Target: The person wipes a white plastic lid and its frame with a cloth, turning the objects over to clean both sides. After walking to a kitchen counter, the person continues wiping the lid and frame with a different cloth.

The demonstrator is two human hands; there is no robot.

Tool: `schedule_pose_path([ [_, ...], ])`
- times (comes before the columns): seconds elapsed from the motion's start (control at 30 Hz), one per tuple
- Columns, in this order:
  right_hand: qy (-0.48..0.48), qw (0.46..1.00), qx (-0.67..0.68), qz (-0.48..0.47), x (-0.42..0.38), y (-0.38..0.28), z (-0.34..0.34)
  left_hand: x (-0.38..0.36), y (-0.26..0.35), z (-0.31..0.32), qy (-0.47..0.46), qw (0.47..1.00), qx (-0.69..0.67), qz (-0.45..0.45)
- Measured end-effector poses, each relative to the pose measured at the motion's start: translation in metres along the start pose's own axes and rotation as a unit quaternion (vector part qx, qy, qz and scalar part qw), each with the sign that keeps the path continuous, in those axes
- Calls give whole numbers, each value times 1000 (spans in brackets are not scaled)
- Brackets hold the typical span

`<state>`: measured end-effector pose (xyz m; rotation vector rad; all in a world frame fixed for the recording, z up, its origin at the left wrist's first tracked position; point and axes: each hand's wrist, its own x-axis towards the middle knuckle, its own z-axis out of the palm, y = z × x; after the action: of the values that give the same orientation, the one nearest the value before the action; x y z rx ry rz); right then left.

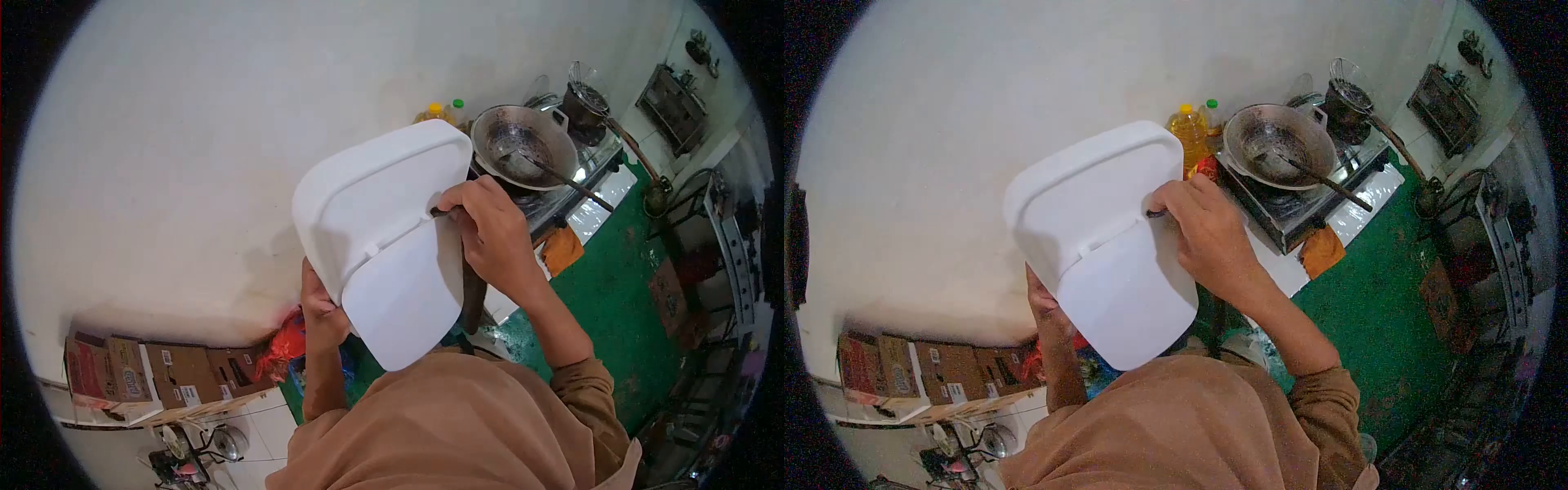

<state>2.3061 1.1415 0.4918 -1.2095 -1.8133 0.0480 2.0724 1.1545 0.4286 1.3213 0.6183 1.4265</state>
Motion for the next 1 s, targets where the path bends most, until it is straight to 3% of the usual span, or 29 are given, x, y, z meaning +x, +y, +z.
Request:
schedule_pose_path([
  [0.03,16,1000,19,-12,1,-3,0,1,1,0,-2,1000,2,-1],
  [0.1,15,999,27,-31,3,-1,-2,3,4,-1,-21,992,-119,-31],
  [0.23,8,999,39,-27,7,-1,-5,7,-2,-11,-86,994,-25,58],
  [0.3,18,999,15,-34,5,3,-2,4,5,0,12,997,-76,12],
  [0.47,10,1000,23,0,-2,5,-3,5,2,-16,24,994,-85,-56],
  [0.53,9,993,84,83,-2,3,-7,5,1,-21,8,991,-102,-87],
  [0.57,9,993,84,83,-1,2,-7,7,3,-19,54,987,-99,-117],
  [0.63,93,995,33,-22,2,0,-6,8,1,-16,98,980,-95,-148],
  [0.77,79,993,16,-82,9,-10,-8,7,-2,-16,23,994,-96,-46],
  [0.83,36,982,-37,-183,12,-5,-5,6,2,-15,-11,996,-84,-18],
  [0.9,23,981,-57,-183,14,3,-4,5,6,-10,52,997,42,-35],
  [0.93,9,981,-75,-180,14,6,-4,5,5,-9,54,997,41,-36],
  [1.0,3,988,-50,-144,14,12,-6,6,1,-10,-7,996,-84,30],
])
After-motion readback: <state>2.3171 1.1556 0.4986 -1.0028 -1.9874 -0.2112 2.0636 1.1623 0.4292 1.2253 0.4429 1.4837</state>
